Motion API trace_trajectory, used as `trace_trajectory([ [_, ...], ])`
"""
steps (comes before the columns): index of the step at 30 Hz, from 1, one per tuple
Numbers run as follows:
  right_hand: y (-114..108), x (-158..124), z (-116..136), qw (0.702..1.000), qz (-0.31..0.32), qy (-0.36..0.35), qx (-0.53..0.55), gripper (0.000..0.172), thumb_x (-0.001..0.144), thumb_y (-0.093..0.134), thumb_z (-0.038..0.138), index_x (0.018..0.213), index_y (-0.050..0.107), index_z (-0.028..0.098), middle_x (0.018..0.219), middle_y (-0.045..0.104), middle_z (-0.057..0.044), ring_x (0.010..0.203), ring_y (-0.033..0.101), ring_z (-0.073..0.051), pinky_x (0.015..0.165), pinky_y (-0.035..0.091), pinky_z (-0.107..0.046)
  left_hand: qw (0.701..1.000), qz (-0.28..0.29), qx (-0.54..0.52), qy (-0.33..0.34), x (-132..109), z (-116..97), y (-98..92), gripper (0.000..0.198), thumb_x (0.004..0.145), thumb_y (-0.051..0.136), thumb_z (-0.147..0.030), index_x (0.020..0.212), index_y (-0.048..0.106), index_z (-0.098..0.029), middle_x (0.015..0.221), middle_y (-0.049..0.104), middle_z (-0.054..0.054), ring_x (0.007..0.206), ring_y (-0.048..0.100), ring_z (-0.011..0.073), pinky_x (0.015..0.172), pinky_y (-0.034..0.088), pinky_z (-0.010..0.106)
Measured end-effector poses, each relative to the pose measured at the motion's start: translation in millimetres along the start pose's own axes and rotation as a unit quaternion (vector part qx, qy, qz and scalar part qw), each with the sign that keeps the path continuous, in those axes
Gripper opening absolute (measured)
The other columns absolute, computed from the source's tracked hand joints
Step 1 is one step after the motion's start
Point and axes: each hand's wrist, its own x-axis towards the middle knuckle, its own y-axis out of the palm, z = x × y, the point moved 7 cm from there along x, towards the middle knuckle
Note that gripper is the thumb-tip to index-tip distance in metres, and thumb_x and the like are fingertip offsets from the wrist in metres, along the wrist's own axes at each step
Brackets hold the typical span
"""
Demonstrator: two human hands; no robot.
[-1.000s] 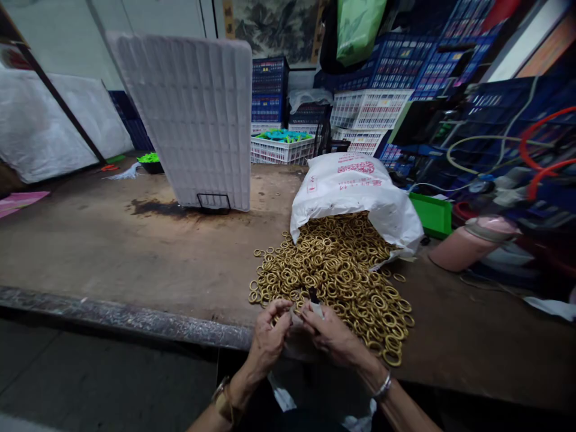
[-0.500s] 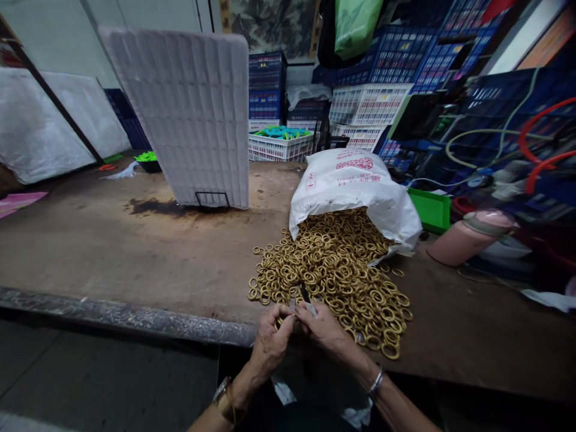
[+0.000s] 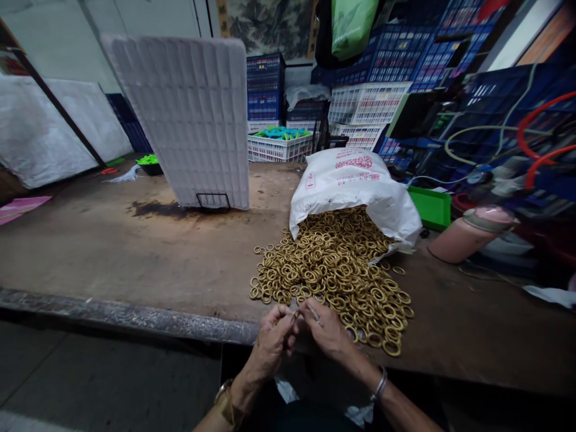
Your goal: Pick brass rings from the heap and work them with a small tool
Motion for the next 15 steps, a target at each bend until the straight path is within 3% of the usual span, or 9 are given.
trace_trajectory([
  [2, 5, -5, 1, 0.996, 0.017, -0.034, -0.075, 0.012, 0.072, 0.036, 0.015, 0.072, 0.046, 0.020, 0.063, 0.050, 0.001, 0.058, 0.043, -0.012, 0.056, 0.030, -0.022, 1.000, -0.008, 0.019, 0.009, 0, -3, -0.4, 0.029, 0.070, 0.056, -0.043, 0.073, 0.042, -0.019, 0.057, 0.048, -0.007, 0.036, 0.034, 0.0021, 0.035, 0.024, 0.014],
  [6, 12, -11, 3, 0.984, 0.039, -0.053, -0.166, 0.027, 0.060, 0.035, 0.004, 0.079, 0.048, 0.019, 0.065, 0.053, 0.001, 0.060, 0.046, -0.012, 0.056, 0.027, -0.022, 0.997, -0.021, 0.064, 0.036, 0, -9, -1.0, 0.028, 0.070, 0.056, -0.042, 0.071, 0.041, -0.019, 0.053, 0.047, -0.008, 0.036, 0.034, 0.0028, 0.036, 0.026, 0.015],
  [15, 15, -13, 5, 0.971, 0.058, -0.061, -0.225, 0.031, 0.061, 0.035, 0.004, 0.085, 0.049, 0.019, 0.067, 0.055, -0.001, 0.059, 0.046, -0.013, 0.056, 0.026, -0.023, 0.986, -0.048, 0.140, 0.076, 0, -12, -4.6, 0.022, 0.070, 0.051, -0.037, 0.064, 0.039, -0.019, 0.042, 0.037, -0.010, 0.033, 0.031, 0.0038, 0.036, 0.026, 0.016],
])
